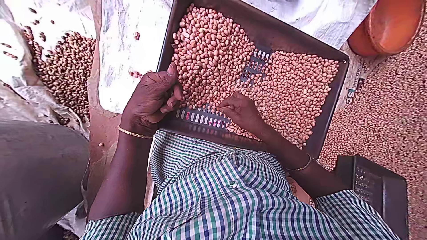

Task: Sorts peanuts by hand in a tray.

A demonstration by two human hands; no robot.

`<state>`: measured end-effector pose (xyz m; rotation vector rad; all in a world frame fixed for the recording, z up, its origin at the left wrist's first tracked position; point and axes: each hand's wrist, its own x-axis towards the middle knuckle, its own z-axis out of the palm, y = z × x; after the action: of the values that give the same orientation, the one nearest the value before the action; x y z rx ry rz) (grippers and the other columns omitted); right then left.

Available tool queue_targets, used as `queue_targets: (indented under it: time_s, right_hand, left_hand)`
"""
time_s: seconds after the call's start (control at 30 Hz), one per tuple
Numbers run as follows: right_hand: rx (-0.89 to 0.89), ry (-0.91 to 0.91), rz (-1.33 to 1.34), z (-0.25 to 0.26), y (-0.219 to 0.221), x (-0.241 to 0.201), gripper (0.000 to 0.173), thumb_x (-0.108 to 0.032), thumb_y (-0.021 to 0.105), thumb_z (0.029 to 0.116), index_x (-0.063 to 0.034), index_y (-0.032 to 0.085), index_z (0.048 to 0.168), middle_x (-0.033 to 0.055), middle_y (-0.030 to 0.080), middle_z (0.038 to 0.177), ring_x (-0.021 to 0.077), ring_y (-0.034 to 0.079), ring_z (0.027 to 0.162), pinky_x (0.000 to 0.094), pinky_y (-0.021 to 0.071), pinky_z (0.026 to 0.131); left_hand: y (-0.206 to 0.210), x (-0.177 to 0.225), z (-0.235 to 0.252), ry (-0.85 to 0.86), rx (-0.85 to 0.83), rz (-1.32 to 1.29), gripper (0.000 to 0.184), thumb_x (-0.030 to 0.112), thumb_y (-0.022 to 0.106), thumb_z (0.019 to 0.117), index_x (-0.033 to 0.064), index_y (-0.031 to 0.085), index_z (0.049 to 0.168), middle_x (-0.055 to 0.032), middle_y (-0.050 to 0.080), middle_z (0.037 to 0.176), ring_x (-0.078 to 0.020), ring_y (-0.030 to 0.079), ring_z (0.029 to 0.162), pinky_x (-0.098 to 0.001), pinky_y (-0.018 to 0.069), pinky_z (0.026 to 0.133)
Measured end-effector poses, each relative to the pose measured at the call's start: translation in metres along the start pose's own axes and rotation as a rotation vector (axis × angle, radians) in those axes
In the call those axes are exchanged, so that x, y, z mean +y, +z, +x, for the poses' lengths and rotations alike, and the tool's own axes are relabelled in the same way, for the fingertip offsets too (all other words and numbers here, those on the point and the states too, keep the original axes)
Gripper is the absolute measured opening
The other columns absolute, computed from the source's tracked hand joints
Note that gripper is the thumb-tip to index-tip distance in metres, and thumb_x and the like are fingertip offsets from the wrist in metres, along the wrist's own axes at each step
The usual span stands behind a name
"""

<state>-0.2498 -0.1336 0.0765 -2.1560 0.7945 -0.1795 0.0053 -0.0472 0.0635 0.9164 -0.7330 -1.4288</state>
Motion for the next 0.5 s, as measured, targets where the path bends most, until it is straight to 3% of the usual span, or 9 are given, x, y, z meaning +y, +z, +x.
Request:
queue_targets:
  time_s: [0.07, 0.17, 0.27, 0.37, 0.43, 0.5]
  right_hand:
    - [-0.011, -0.092, -0.276, 0.009, 0.016, -0.002, 0.014, -0.003, 0.065, 0.0965, 0.0021, 0.072, 0.107, 0.02, 0.06, 0.097, 0.0314, 0.064, 0.078, 0.0402, 0.055, 0.066]
    - [-0.04, -0.102, -0.392, 0.015, 0.022, -0.007, 0.011, -0.001, 0.065, 0.0949, 0.0062, 0.069, 0.102, 0.022, 0.06, 0.094, 0.0352, 0.066, 0.077, 0.0434, 0.0557, 0.062]
    - [-0.056, 0.054, -0.113, 0.004, -0.002, -0.005, 0.008, -0.005, 0.072, 0.0897, -0.0005, 0.067, 0.094, 0.0151, 0.061, 0.087, 0.0259, 0.06, 0.069, 0.0395, 0.0509, 0.061]
    - [0.135, 0.098, 0.162, 0.005, -0.015, -0.021, 0.009, -0.006, 0.072, 0.0885, -0.0071, 0.063, 0.089, 0.0015, 0.046, 0.067, 0.0074, 0.035, 0.05, 0.02, 0.0292, 0.045]
    - [0.217, -0.075, 0.175, 0.019, -0.007, -0.051, 0.007, -0.001, 0.071, 0.086, -0.0022, 0.065, 0.09, 0.0043, 0.051, 0.077, 0.0079, 0.041, 0.058, 0.018, 0.0345, 0.05]
    - [0.174, -0.209, 0.056, 0.036, 0.003, -0.078, 0.015, -0.003, 0.074, 0.0873, 0.0035, 0.07, 0.1, 0.0146, 0.062, 0.092, 0.0206, 0.061, 0.075, 0.0288, 0.0506, 0.062]
  left_hand:
    - [0.001, 0.0, -0.002, 0.003, 0.026, 0.005, 0.055, 0.025, 0.035, 0.1113, 0.0213, 0.06, 0.063, 0.0125, 0.054, 0.051, 0.0055, 0.042, 0.041, -0.0104, 0.0353, 0.04]
    - [0.001, 0.0, -0.003, -0.023, 0.059, 0.001, 0.055, 0.024, 0.032, 0.1115, 0.0213, 0.059, 0.064, 0.0124, 0.054, 0.052, 0.0057, 0.042, 0.041, -0.0099, 0.0344, 0.04]
    - [-0.002, -0.001, -0.003, -0.003, 0.027, -0.036, 0.055, 0.03, 0.036, 0.1114, 0.0207, 0.062, 0.064, 0.0121, 0.053, 0.052, 0.0045, 0.043, 0.042, -0.0113, 0.0355, 0.04]
    - [-0.004, -0.001, -0.005, -0.024, 0.037, -0.051, 0.054, 0.036, 0.039, 0.1104, 0.0206, 0.062, 0.064, 0.0125, 0.052, 0.052, 0.0042, 0.043, 0.042, -0.0115, 0.0351, 0.04]
    - [0.001, 0.0, -0.002, -0.147, 0.057, -0.017, 0.06, 0.037, 0.03, 0.1119, 0.0164, 0.065, 0.068, 0.0095, 0.055, 0.052, 0.0045, 0.043, 0.04, -0.0102, 0.036, 0.038]
    - [0.013, 0.003, 0.001, -0.297, 0.078, 0.035, 0.062, 0.036, 0.021, 0.1125, 0.0186, 0.064, 0.071, 0.0098, 0.057, 0.055, 0.0057, 0.046, 0.042, -0.0095, 0.0378, 0.039]
